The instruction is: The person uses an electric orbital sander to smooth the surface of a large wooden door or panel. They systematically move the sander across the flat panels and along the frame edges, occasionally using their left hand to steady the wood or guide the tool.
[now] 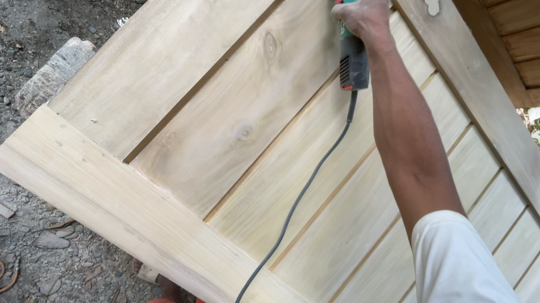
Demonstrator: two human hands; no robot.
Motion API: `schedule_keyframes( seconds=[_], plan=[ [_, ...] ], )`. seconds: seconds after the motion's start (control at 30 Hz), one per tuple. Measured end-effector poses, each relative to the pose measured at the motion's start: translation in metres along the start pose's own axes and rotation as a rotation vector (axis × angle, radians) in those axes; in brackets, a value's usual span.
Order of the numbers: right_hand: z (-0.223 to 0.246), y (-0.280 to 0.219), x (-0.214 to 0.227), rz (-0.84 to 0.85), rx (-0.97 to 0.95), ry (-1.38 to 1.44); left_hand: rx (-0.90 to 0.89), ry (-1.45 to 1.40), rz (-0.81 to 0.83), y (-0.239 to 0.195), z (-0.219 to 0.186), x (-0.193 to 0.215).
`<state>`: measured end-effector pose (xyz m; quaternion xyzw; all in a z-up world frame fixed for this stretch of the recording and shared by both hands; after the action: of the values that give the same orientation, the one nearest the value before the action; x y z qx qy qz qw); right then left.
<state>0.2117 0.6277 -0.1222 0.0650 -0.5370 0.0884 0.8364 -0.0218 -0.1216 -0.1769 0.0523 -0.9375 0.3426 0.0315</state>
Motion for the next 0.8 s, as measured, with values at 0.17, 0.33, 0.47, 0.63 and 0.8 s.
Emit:
schedule_keyframes(
  seconds=[0.17,0.33,0.47,0.63,0.8],
  plan=[
    [0.032,-0.047,0.0,0.103,-0.053,-0.023,0.013,0.058,0.059,0.003,0.012,0.012],
    [0.052,-0.089,-0.001,0.168,0.04,-0.061,0.01,0.067,0.067,0.01,0.012,0.012],
    [0.049,-0.081,0.006,0.2,-0.011,-0.075,0.008,0.069,0.07,0.021,0.011,0.008],
    [0.039,-0.049,0.011,0.156,-0.002,0.026,0.034,0.069,0.064,0.008,0.012,0.004],
    [0.056,-0.068,0.004,0.186,0.046,-0.026,0.004,0.063,0.065,0.019,0.01,0.004]
  ],
)
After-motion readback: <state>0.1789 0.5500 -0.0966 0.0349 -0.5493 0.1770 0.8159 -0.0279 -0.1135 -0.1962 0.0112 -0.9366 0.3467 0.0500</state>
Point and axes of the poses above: each hand's wrist, its own y-axis towards the middle knuckle, its own x-axis out of the back of the hand, z = x × y, the point moved 3 cm from there along y, towards the middle knuckle, and after that the axes turned 15 degrees about x, right-handed, at the moved point
